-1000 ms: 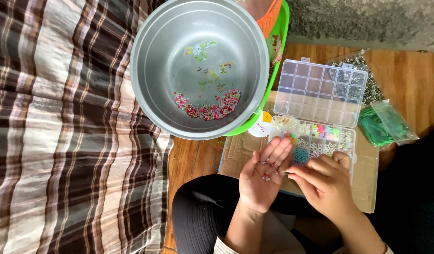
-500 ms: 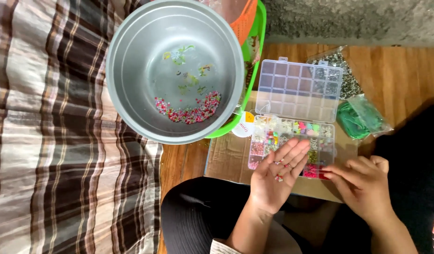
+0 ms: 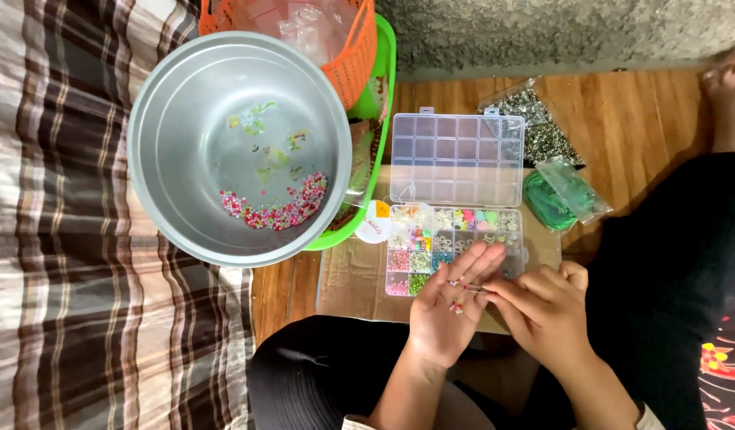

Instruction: Sorting and organizing small colorful beads into a compartmented plastic storage box.

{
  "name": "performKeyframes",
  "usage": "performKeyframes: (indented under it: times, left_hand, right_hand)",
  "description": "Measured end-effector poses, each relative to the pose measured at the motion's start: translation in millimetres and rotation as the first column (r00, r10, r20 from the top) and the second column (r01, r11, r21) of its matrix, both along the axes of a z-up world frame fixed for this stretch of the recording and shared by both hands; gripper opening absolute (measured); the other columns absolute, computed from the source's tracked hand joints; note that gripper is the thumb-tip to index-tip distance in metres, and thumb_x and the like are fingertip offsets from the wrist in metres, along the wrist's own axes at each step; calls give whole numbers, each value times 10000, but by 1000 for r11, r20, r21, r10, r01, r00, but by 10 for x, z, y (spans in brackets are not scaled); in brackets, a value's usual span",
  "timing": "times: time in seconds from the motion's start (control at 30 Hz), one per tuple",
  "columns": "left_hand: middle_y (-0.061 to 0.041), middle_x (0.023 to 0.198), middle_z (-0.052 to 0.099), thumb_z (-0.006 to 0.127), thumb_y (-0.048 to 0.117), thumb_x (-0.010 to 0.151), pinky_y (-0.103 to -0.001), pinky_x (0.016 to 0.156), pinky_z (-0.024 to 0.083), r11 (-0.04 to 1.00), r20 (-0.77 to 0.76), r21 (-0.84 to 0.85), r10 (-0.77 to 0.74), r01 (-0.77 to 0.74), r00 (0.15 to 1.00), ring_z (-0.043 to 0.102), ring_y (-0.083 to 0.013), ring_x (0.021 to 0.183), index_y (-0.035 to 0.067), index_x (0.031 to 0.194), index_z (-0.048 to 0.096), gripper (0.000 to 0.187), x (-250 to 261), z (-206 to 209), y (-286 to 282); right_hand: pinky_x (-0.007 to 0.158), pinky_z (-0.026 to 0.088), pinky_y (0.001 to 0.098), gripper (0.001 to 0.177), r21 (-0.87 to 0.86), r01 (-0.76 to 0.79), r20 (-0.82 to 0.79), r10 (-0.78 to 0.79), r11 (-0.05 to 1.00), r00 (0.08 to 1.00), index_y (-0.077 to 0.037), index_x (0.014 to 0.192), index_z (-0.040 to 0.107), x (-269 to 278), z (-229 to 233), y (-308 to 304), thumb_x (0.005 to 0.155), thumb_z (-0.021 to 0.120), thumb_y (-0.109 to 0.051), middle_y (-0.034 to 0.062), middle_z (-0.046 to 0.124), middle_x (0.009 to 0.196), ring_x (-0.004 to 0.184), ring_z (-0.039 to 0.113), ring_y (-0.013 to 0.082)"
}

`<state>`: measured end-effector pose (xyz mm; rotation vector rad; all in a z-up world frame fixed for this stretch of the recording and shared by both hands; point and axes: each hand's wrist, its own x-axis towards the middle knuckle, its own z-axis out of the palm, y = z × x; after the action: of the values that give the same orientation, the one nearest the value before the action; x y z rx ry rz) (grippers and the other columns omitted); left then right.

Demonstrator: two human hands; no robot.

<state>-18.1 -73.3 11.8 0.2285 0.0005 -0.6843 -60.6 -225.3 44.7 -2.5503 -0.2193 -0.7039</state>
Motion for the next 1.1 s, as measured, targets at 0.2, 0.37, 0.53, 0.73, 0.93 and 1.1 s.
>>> performKeyframes:
  times: [0.2,0.37,0.53,0.73,0.93,1.1]
  left_hand:
    - [-188,1564,492,364,337,1107,-363,1226,312,1000,-3,-6,1,-1,1000,402,-261,1515,7,1483,508,520,33,-52,16]
    - [-171,1543,520,395,339,1099,-362,1262,264,1000,27,-10,9,-9,1000,425,-235,1501,8,1490,510,525,26,-54,-4]
    - [-179,1524,533,406,324,1088,-372,1299,212,1000,9,7,20,-20,1000,416,-237,1505,-9,1467,524,518,43,-9,-2]
    - [-175,1529,531,392,350,1097,-377,1280,251,1000,19,18,20,-20,1000,427,-243,1500,14,1475,524,522,33,-24,-6]
    - [-191,1545,506,399,355,1096,-382,1305,223,1000,9,-8,0,1,1000,405,-251,1516,14,1487,510,530,18,24,9]
    - [-195,1554,498,360,361,1114,-385,1276,293,999,-55,-41,-30,27,998,438,-252,1490,9,1505,489,541,-10,-49,31]
  right_hand:
    - [825,312,378,161,7,-22,-14,22,1000,1000,-195,932,760,-18,-12,-66,779,811,-205,-60,487,681,650,438,157]
    - [865,310,367,175,14,4,-69,-3,1000,998,-222,954,760,-116,-118,-217,791,800,-173,-60,468,678,644,427,148]
    - [867,296,367,186,20,36,-99,-34,999,994,-238,976,795,-148,-123,-281,799,795,-180,-55,456,681,659,419,141]
    - [863,304,363,214,116,-66,-62,74,991,995,-224,969,783,-130,-117,-96,757,815,-215,-71,502,660,643,444,131]
    - [853,303,381,175,73,-102,-28,104,992,994,-230,951,766,-90,-187,-2,781,806,-216,-70,519,709,644,433,141]
    - [837,300,369,190,86,-108,-9,109,990,994,-236,954,773,-59,-150,75,771,803,-190,-75,519,697,651,448,131]
